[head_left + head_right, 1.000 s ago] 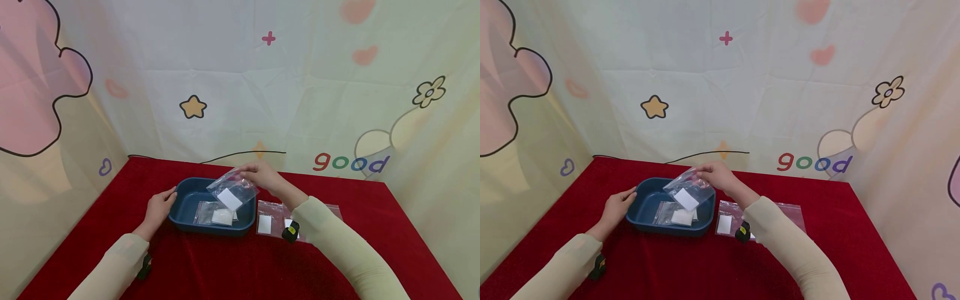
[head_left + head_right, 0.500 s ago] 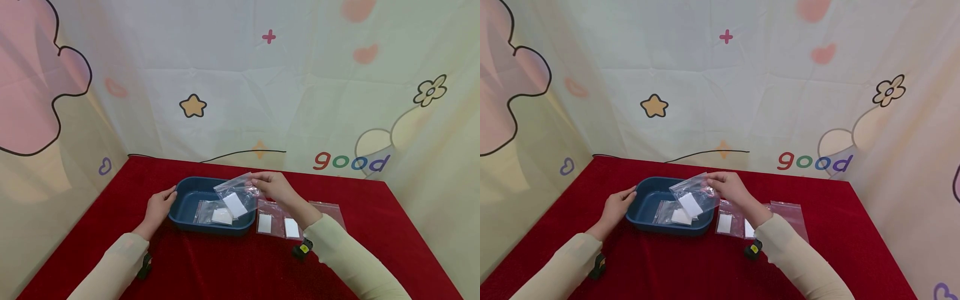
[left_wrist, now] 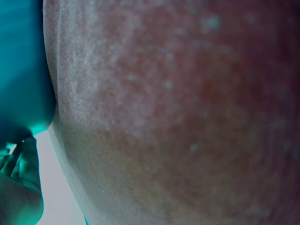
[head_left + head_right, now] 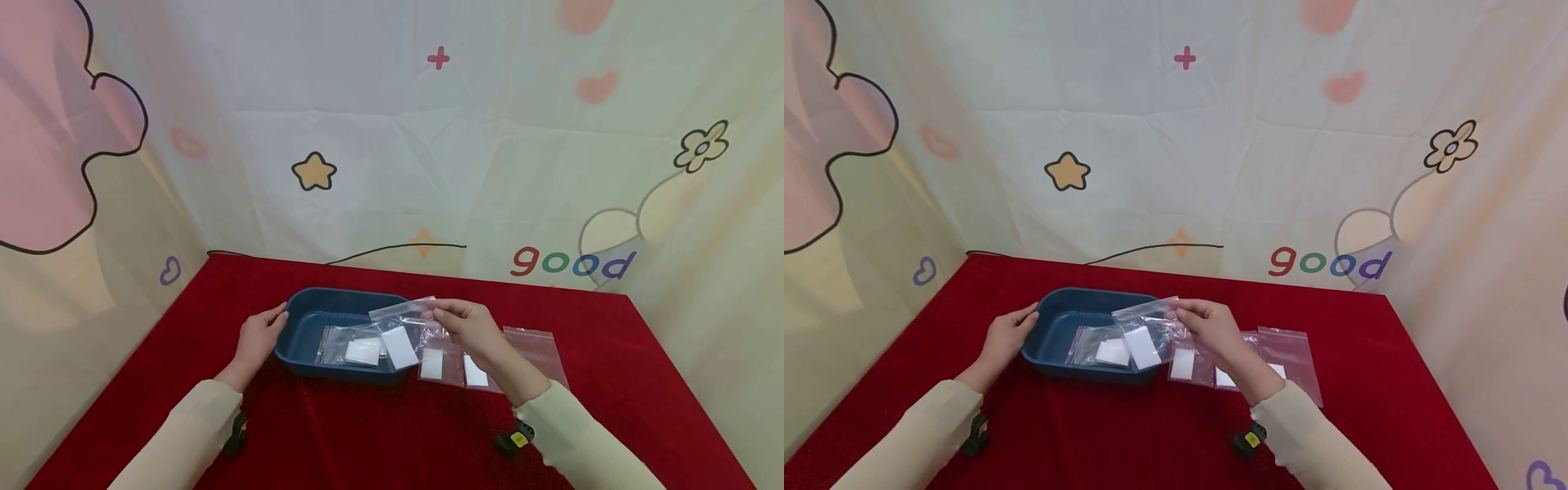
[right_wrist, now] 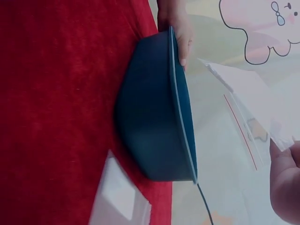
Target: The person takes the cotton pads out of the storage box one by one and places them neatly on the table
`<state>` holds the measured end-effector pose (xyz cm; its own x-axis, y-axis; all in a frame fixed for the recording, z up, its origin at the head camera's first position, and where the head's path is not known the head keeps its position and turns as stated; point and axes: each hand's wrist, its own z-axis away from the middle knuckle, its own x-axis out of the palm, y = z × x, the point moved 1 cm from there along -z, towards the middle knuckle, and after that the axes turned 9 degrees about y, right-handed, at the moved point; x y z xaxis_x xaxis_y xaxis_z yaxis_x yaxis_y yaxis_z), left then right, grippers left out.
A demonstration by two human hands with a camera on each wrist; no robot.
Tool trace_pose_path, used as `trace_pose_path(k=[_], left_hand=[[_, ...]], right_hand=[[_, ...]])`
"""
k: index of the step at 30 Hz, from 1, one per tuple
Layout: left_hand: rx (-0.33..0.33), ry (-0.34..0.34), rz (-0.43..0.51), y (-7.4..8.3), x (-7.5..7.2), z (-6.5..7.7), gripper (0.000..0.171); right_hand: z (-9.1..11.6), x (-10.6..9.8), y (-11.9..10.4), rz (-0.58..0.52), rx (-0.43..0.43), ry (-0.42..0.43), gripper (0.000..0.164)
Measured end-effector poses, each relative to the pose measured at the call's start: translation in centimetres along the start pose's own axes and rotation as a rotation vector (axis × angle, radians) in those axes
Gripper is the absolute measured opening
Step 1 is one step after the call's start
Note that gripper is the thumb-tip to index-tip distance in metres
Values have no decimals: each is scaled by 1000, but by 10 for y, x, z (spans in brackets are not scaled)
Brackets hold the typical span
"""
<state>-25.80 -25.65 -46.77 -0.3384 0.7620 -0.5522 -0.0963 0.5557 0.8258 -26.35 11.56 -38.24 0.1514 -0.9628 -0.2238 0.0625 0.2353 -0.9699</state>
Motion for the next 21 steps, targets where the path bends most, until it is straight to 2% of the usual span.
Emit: trace_pose_path(k=[8,15,21], left_hand=[[-6,-11,-1,1,-1,1,46],[-14,-14,6,0,-1,1,47],[-9,-8,4,1,0,1,47]], right_hand=[[18,-15,16,-65,61,24,40],[35,-22,31,-83,75,57,38],[50,-28,39,-163,88,102,36]])
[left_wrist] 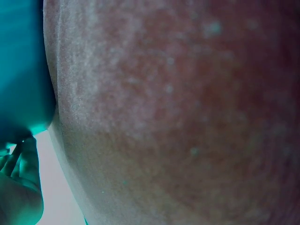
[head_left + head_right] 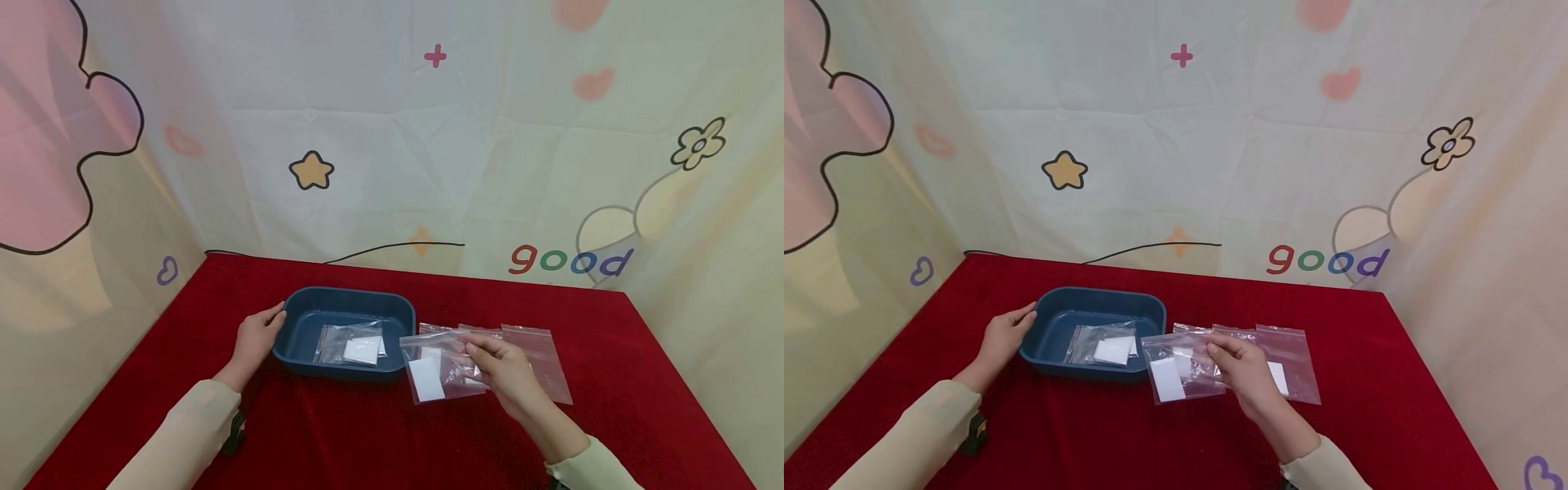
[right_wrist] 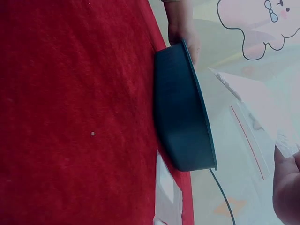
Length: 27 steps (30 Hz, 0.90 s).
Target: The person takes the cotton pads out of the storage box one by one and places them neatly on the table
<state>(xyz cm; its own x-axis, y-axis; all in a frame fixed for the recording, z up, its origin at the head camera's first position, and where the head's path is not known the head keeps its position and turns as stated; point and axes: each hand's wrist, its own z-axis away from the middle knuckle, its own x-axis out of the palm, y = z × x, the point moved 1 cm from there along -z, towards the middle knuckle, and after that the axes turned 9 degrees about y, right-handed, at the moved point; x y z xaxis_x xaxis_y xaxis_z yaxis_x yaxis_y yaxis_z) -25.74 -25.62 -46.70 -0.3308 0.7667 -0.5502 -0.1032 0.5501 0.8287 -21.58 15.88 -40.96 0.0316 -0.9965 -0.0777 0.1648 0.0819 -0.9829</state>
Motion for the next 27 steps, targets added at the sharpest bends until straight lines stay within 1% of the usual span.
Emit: trace_pose_path(k=[4,7,10,13,15,17,19,23,25,27], left_hand=[[3,-2,-2,-1,1,0,46],[1,-3,-7,-1,1,1,46],[-1,-1,-5,0,1,1,46],[1,-3,-4,0,1,0,46],[0,-6,-1,-1,1,-1,46],[-2,-10,3,-1,1,-1,46],[-6,-14,10,-1,1,-2,47],[-17,-17,14,-1,1,-2,47],[-20,-15,15,-1,1,-2,47],[-21,-11,16,-1,0,-1,46]], right_hand=[[7,-8,5,-23,-1,25,35],[11,-14,10,-24,-4,22,38],[13,-18,15,-39,36,23,38],[13,-21,23,-55,85,28,32],[13,-23,29,-68,114,8,28],[12,-23,35,-105,131,-23,26],[11,-23,40,-156,143,-72,27],[10,-19,48,-251,197,-151,30],[10,-16,53,-270,228,-182,27],[10,-13,58,-273,262,-196,24]])
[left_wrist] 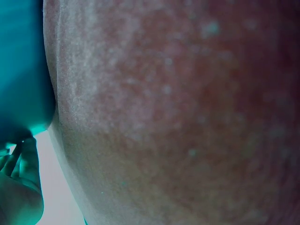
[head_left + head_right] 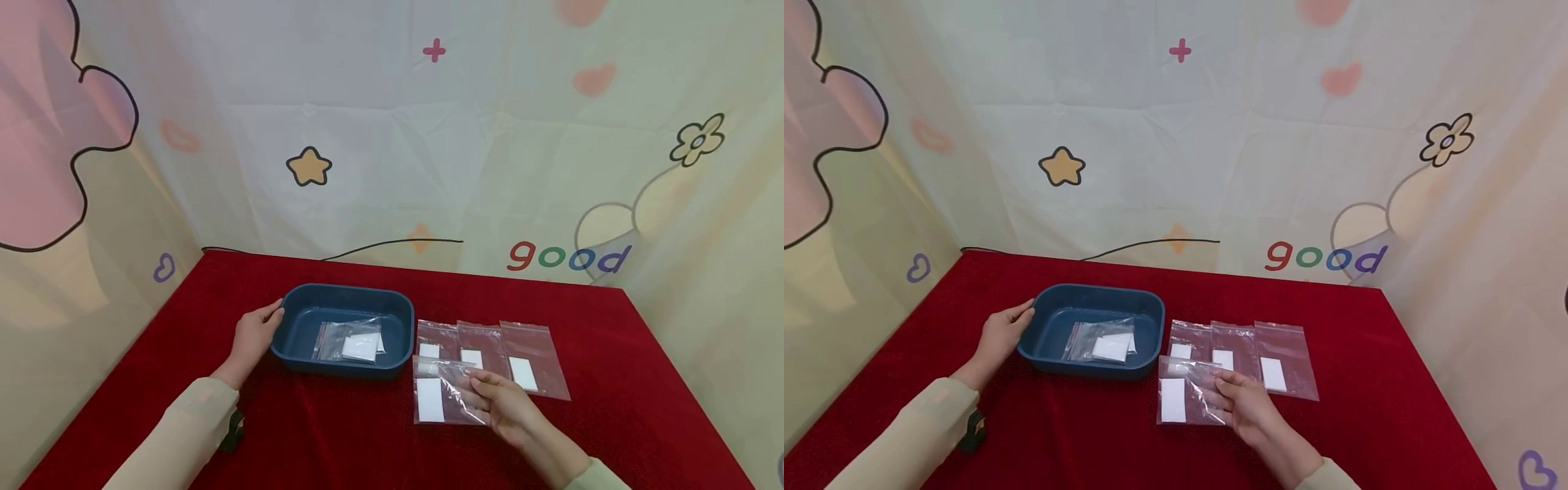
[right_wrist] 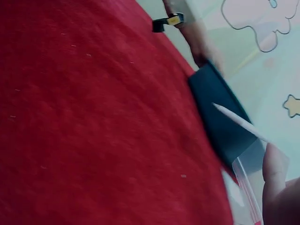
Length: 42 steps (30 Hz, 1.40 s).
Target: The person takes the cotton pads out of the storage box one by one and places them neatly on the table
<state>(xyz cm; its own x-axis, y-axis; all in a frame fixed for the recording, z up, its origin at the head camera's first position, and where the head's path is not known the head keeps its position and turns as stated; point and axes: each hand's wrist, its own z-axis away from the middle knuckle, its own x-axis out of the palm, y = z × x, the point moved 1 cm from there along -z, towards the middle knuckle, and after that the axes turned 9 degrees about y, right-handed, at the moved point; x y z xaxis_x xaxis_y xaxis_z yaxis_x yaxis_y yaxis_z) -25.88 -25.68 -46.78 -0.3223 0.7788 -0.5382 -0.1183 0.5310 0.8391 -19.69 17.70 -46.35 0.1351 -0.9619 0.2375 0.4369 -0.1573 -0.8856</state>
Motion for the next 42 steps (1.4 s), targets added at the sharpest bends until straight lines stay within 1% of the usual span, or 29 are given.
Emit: trace_pose_path(k=[2,3,7,11,15,18,20,24,27,32,38,40,42], left_hand=[[4,5,1,0,0,0,46],[6,6,0,0,0,0,47],[8,5,-6,0,-1,0,47],[6,0,-8,-1,-1,0,47],[4,1,-7,-1,-1,0,47],[2,6,-3,-1,-2,-1,46],[0,8,-1,-1,-2,-1,46],[-3,5,-1,-1,-1,-2,46],[-5,1,1,-2,1,-2,47],[2,6,0,-2,2,-2,46],[9,5,0,-1,1,-1,46],[8,3,-2,-1,1,-1,46],[6,3,-3,0,0,-1,46]], right_hand=[[-1,0,6,4,23,-7,21],[-1,-1,8,5,34,-6,23],[1,-1,18,8,71,1,40],[6,1,25,-26,107,0,50],[12,2,31,-76,149,-12,55],[15,3,35,-68,149,7,55],[16,4,37,-23,124,41,50],[15,2,38,128,44,131,39],[13,-2,36,235,10,164,35],[11,-7,28,412,-57,145,33],[8,-13,23,641,-146,163,23],[7,-15,22,695,-172,155,20],[7,-15,20,724,-185,127,19]])
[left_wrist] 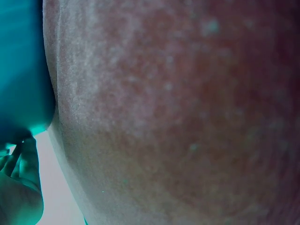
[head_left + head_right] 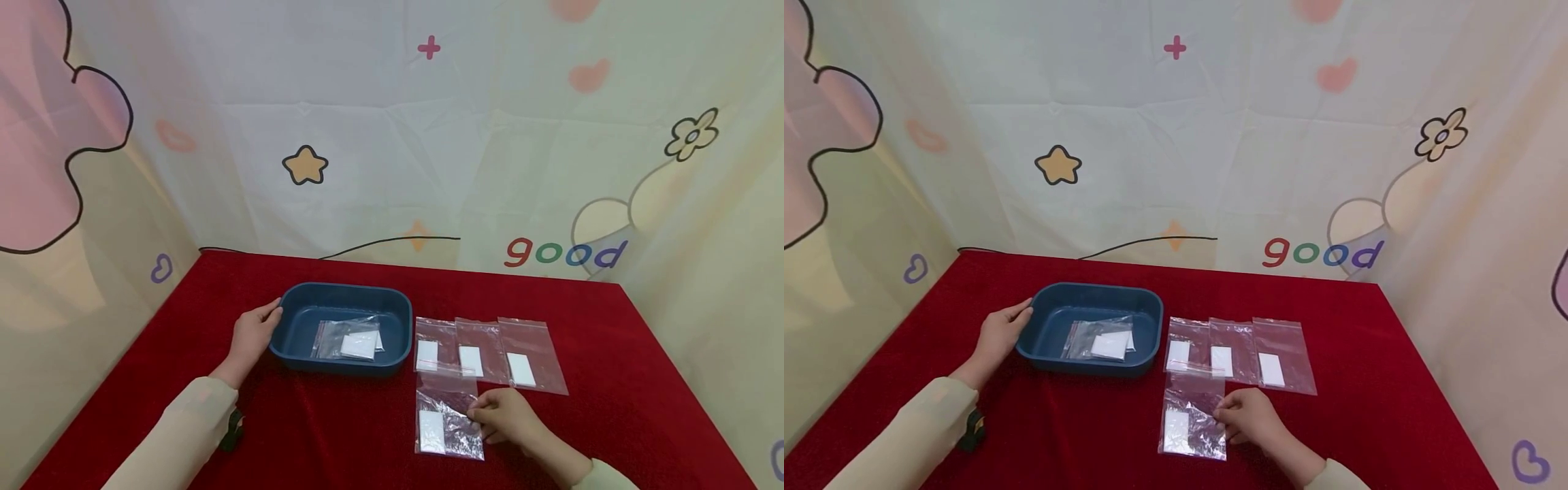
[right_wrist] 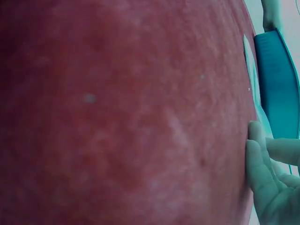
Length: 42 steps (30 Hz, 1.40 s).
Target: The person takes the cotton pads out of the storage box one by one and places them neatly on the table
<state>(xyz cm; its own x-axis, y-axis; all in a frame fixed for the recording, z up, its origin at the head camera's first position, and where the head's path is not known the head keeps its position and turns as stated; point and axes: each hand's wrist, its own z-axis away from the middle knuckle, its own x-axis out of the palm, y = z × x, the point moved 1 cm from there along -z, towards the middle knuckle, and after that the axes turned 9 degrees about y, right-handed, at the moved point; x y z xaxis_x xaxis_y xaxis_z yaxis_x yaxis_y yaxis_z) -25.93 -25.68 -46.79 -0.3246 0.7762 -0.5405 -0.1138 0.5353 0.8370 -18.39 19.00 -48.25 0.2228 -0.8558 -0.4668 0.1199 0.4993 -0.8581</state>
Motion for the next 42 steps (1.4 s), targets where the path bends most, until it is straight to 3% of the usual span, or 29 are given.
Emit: trace_pose_path(k=[6,12,24,34,38,42], left_hand=[[-4,-8,-4,1,-1,0,47],[-1,-1,-6,0,-1,0,46],[-27,-10,-1,1,0,1,47],[-11,-4,5,0,0,0,46],[-6,0,5,0,-1,0,46],[-4,1,6,0,-1,1,46]], right_hand=[[3,3,-5,-22,24,-94,17],[6,6,-7,17,45,-83,21],[2,9,-11,216,-40,-37,27],[1,8,-15,439,-134,25,40],[-1,6,-16,475,-139,2,40],[-5,1,-20,475,-126,-76,38]])
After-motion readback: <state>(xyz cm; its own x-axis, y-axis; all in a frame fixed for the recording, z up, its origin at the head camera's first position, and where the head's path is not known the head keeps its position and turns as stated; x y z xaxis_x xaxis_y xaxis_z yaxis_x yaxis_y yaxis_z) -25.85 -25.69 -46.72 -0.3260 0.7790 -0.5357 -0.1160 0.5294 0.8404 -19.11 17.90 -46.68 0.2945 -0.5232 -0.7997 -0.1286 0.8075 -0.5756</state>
